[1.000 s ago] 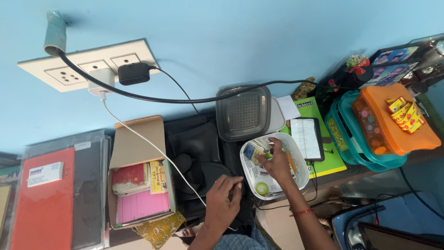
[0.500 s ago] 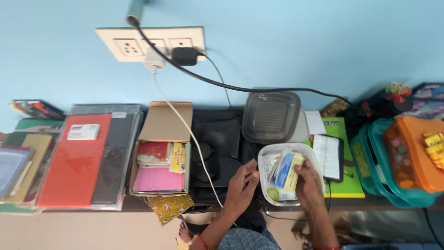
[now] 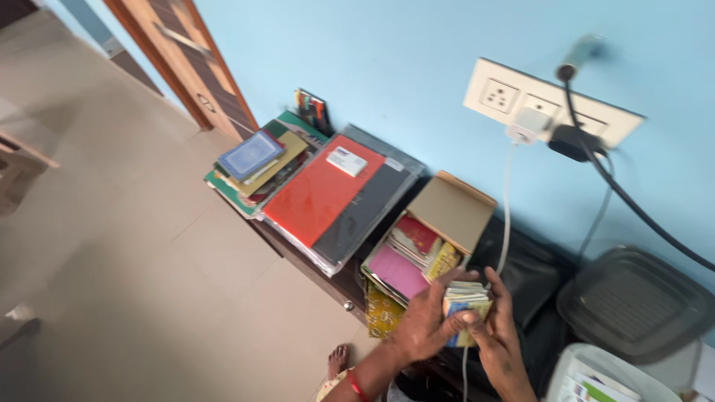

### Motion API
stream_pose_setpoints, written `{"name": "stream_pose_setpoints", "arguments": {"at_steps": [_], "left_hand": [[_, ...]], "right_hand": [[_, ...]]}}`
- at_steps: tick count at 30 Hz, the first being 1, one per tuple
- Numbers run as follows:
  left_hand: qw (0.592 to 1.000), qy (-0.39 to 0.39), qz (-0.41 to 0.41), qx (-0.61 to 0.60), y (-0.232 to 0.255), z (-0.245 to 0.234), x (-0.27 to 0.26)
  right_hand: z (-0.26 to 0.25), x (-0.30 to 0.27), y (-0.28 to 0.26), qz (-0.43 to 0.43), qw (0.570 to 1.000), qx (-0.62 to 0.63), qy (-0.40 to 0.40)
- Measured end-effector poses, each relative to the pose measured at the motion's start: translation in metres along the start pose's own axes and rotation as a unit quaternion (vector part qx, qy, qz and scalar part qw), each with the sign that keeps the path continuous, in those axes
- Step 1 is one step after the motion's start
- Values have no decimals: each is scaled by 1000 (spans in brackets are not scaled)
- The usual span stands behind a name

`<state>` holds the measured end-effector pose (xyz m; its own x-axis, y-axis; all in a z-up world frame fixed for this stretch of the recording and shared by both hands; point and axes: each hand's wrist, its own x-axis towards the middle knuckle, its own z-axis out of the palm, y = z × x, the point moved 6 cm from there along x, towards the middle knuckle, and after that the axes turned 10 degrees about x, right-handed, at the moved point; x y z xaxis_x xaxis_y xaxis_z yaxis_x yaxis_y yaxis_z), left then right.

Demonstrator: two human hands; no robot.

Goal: The person organizes stationery items on a cluttered desk. They handle notebooks, small packets, and a plastic container, moving items between a cardboard box and the container. The person repeatedly picks up, sorts, and places small packets and notebooks.

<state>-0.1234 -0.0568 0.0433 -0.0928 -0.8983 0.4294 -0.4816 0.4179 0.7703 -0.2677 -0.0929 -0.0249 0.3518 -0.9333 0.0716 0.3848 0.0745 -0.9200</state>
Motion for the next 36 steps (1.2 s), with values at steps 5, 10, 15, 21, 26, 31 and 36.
{"name": "stream_pose_setpoints", "arguments": {"at_steps": [5, 10, 15, 21, 26, 31, 36], "left_hand": [[993, 33, 28, 106, -64, -43, 1], [994, 5, -71, 77, -122, -57, -4], [995, -16, -66, 68, -141, -52, -7], [990, -1, -116, 79, -128, -65, 8], [970, 37, -239, -21, -137, -83, 13], [903, 112, -375, -178, -155, -74, 11], [909, 33, -374, -181, -151, -64, 15]], "right_hand": [[59, 61, 45, -125, 969, 141, -160], [71, 92, 100, -72, 988, -38, -132], [65, 103, 137, 47, 972, -210, -99], [86, 100, 98, -153, 958, -230, -76], [76, 111, 71, -34, 988, -130, -80], [65, 102, 65, 128, 989, -72, -21], [40, 84, 79, 166, 982, 52, 76]]}}
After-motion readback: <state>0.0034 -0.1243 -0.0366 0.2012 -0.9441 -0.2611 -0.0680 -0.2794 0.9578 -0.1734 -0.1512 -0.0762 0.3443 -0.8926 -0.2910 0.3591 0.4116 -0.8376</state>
